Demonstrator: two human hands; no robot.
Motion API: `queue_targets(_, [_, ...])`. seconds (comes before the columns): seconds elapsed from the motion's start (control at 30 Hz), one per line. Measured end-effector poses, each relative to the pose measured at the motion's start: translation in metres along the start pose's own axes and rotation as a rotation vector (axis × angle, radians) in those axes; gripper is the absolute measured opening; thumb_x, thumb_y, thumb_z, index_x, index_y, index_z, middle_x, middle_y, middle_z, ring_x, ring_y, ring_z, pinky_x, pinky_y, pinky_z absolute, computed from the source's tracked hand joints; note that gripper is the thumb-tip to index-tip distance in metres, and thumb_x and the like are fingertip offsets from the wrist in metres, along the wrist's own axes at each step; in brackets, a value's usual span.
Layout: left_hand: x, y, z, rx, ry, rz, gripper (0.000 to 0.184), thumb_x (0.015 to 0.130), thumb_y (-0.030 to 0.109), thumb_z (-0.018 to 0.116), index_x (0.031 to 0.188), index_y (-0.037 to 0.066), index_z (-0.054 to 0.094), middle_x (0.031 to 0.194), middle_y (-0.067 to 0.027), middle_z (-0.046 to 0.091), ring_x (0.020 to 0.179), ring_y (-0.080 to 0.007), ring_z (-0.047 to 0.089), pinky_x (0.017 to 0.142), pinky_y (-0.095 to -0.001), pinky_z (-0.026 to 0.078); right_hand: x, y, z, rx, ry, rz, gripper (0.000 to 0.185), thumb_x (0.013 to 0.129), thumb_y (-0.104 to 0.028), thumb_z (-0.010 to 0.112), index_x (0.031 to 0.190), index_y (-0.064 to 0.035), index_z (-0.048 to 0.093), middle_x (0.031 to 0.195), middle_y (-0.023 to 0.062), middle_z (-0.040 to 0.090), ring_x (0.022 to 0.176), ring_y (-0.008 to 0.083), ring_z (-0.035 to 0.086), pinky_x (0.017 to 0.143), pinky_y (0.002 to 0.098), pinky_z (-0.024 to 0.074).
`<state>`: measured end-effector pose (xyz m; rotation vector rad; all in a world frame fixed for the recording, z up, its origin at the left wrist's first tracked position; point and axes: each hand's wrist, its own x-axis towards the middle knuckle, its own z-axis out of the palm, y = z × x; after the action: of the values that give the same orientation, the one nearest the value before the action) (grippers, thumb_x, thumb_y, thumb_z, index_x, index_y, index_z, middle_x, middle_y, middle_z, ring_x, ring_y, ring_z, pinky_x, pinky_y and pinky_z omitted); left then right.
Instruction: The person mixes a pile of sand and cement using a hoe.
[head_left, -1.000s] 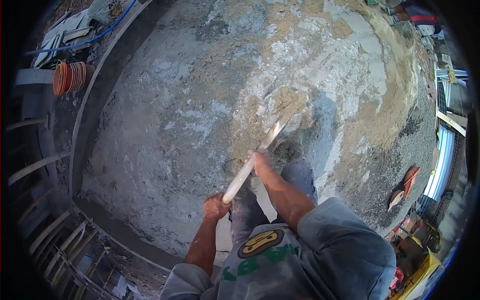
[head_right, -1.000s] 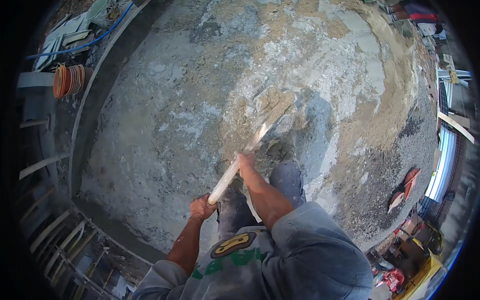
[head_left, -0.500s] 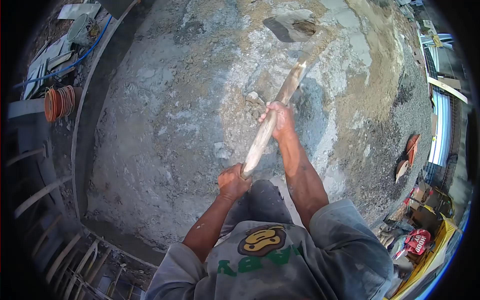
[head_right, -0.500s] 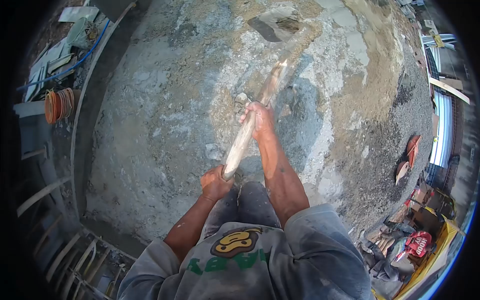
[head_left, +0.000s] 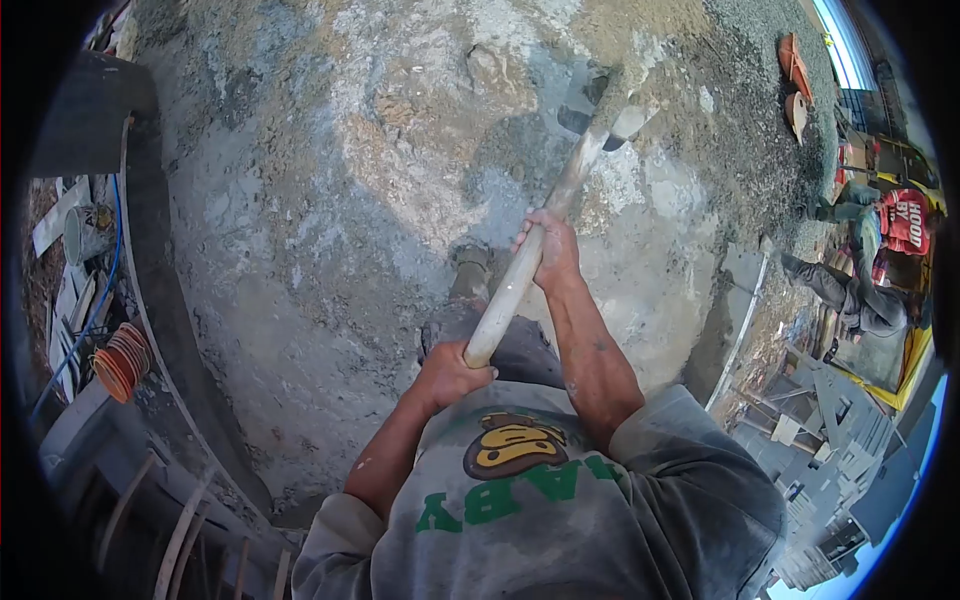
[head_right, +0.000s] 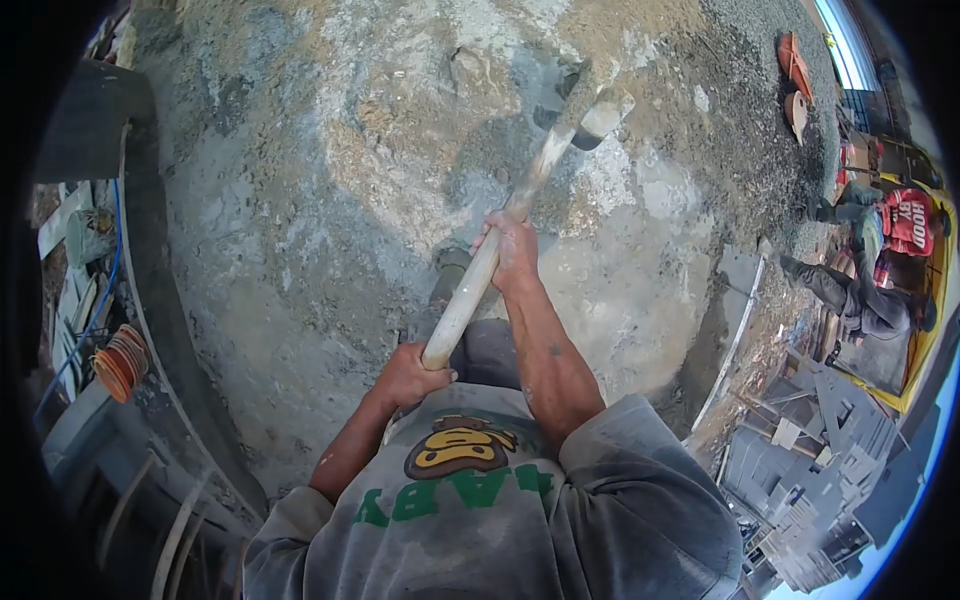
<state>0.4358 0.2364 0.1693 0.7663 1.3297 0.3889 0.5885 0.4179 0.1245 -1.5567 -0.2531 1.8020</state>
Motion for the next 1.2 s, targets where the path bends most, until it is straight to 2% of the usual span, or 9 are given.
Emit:
queue_targets(0.23, [0.008, -0.013, 0.057, 0.378, -0.105, 0.336, 0.035, 0.066, 0.031, 0.076, 0.086, 0.005, 0.064, 0.077, -0.0136, 0.065, 0.072, -0.027, 0.064, 0.066, -0.0349, 0.049, -0.09, -0.008, -0.122, -0.072, 0.413, -0.455, 0.018, 0.081, -0.01, 0.061, 0.091, -0.0016, 0.049, 0.071, 0.0084, 0.051, 0.049, 0.0184, 0.053, 0.044, 0.0352, 0.0483])
queue_targets(0.37, [0.019, -0.068, 0.101, 0.508, 0.155, 0.404, 0.038, 0.066, 0.032, 0.076, 0.089, 0.006, 0.062, 0.076, -0.0141, 0.065, 0.073, -0.0296, 0.065, 0.066, -0.0375, 0.05, -0.099, 0.046, -0.165, -0.24, 0.692, -0.541, 0.045, 0.078, -0.007, 0.064, 0.113, 0.0054, 0.038, 0.091, 0.0153, 0.052, 0.073, 0.0266, 0.059, 0.067, 0.0382, 0.0497])
queue_targets(0.5, [0.027, -0.199, 0.112, 0.505, 0.119, -0.071, 0.036, 0.069, 0.03, 0.074, 0.089, 0.004, 0.059, 0.073, -0.0147, 0.064, 0.067, -0.0308, 0.065, 0.063, -0.0387, 0.05, -0.072, 0.184, -0.187, -0.387, 0.875, -0.452, 0.061, 0.076, -0.009, 0.066, 0.123, 0.0089, 0.032, 0.109, 0.022, 0.048, 0.106, 0.035, 0.051, 0.092, 0.0411, 0.0401])
queue_targets(0.63, [0.023, -0.328, 0.095, 0.465, 0.042, -0.658, 0.042, 0.067, 0.031, 0.07, 0.097, 0.002, 0.064, 0.078, -0.0163, 0.068, 0.079, -0.0315, 0.067, 0.071, -0.0398, 0.052, -0.001, 0.379, -0.21, -0.776, 0.873, 0.029, 0.049, 0.072, -0.009, 0.066, 0.114, 0.0047, 0.043, 0.094, 0.0184, 0.058, 0.084, 0.0361, 0.061, 0.076, 0.0443, 0.0497])
queue_targets(0.7, [0.034, -0.363, 0.102, 0.541, -0.053, -0.784, 0.044, 0.065, 0.029, 0.069, 0.099, 0.0, 0.065, 0.081, -0.0175, 0.068, 0.081, -0.0309, 0.068, 0.073, -0.0393, 0.052, 0.025, 0.443, -0.233, -0.255, 0.698, 0.383, 0.037, 0.073, -0.011, 0.066, 0.104, 0.0014, 0.05, 0.087, 0.016, 0.058, 0.073, 0.0323, 0.061, 0.066, 0.0454, 0.0504])
queue_targets(0.83, [0.056, -0.304, 0.094, 0.726, -0.095, -0.528, 0.043, 0.064, 0.029, 0.07, 0.096, 0.0, 0.067, 0.078, -0.0164, 0.068, 0.075, -0.0288, 0.068, 0.069, -0.0371, 0.052, 0.032, 0.442, -0.256, 0.283, 0.575, 0.32, 0.02, 0.073, -0.013, 0.064, 0.088, -0.0019, 0.058, 0.074, 0.0115, 0.056, 0.056, 0.025, 0.057, 0.05, 0.0434, 0.0488])
queue_targets(1.03, [-0.033, -0.207, 0.081, 1.084, -0.286, -0.236, 0.046, 0.07, 0.041, 0.067, 0.097, 0.004, 0.068, 0.088, -0.0145, 0.069, 0.085, -0.0305, 0.067, 0.076, -0.0371, 0.051, -0.075, 0.409, -0.234, 0.576, 0.692, 0.138, 0.021, 0.073, -0.013, 0.061, 0.09, -0.0038, 0.054, 0.08, 0.0116, 0.051, 0.058, 0.0268, 0.054, 0.051, 0.0399, 0.0473])
queue_targets(1.13, [-0.095, -0.19, 0.041, 0.703, -0.494, -0.122, 0.046, 0.076, 0.048, 0.065, 0.092, 0.005, 0.066, 0.077, -0.0088, 0.068, 0.071, -0.0223, 0.066, 0.068, -0.0337, 0.05, -0.139, 0.396, -0.225, 0.594, 0.689, 0.081, 0.024, 0.072, -0.012, 0.059, 0.093, -0.0032, 0.051, 0.083, 0.013, 0.049, 0.058, 0.0277, 0.053, 0.051, 0.039, 0.0476])
queue_targets(1.2, [-0.112, -0.215, 0.006, 0.579, -0.284, 0.049, 0.044, 0.081, 0.047, 0.063, 0.09, 0.005, 0.064, 0.071, -0.0063, 0.066, 0.064, -0.0173, 0.063, 0.063, -0.0314, 0.049, -0.183, 0.39, -0.231, 0.548, 0.682, -0.037, 0.024, 0.071, -0.011, 0.058, 0.093, -0.0031, 0.051, 0.081, 0.0127, 0.048, 0.056, 0.0278, 0.052, 0.049, 0.038, 0.0475])
